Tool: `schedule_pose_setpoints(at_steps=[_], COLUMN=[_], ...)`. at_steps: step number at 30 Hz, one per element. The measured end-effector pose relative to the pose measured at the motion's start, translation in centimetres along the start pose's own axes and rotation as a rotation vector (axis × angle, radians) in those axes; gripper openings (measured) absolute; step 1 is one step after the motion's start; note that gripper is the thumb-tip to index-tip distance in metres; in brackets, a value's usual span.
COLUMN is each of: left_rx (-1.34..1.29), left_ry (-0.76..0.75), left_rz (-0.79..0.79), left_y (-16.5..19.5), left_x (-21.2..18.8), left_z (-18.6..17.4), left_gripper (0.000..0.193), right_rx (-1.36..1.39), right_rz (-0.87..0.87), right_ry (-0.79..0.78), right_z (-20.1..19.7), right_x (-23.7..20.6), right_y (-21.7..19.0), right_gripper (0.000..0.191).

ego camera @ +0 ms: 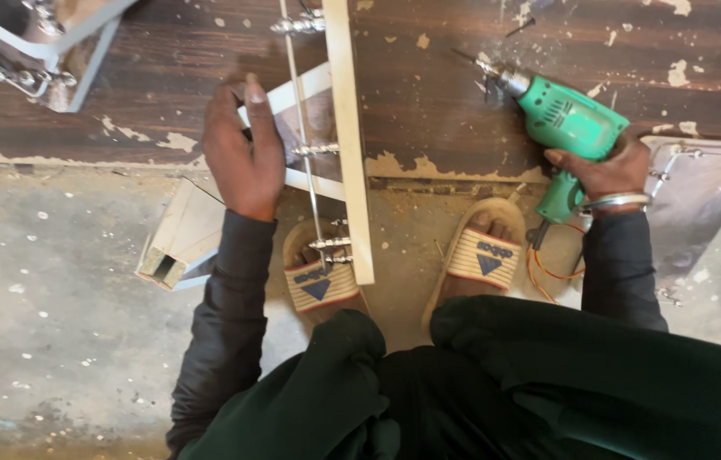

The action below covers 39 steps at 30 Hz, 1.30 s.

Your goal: The person uses a green corded drill to drive screws into a rectangular metal frame with white corner pieces. They repeatedly position the frame, insert screws, and tighten them, occasionally flipping the frame to work on different sides.

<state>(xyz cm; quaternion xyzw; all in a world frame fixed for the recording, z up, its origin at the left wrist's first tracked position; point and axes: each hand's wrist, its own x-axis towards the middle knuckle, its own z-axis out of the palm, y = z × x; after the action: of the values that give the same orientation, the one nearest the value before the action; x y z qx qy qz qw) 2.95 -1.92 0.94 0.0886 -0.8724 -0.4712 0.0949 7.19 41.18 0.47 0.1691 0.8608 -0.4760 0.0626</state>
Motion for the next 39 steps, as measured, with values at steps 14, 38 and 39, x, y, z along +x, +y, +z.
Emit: schedule_pose_setpoints(at_steps=[14,38,39], left_rx=[0.029,0.165,0.166], left_ry=[0.037,-0.038,-0.032], left_rz=[0.270,-0.031,-0.024], left_y=[0.3,0.3,0.2], left_x=[0.0,-0.3,-0.3], left_z=[-0.5,-0.2,-0.1], left_gripper=[0.043,0.047,0.047], right_rx=[0.798,0.409,0.454], right_rz=[0.141,-0.146,-0.129], right_ry=[-0.149,-0.305,-0.307], right_z=[0.5,-2.6,-2.5], right_x=[-1.4,-6.8,-6.8], right_y=[-0.1,-6.2,-6.2], right_gripper=[0.056,0.053,0.053])
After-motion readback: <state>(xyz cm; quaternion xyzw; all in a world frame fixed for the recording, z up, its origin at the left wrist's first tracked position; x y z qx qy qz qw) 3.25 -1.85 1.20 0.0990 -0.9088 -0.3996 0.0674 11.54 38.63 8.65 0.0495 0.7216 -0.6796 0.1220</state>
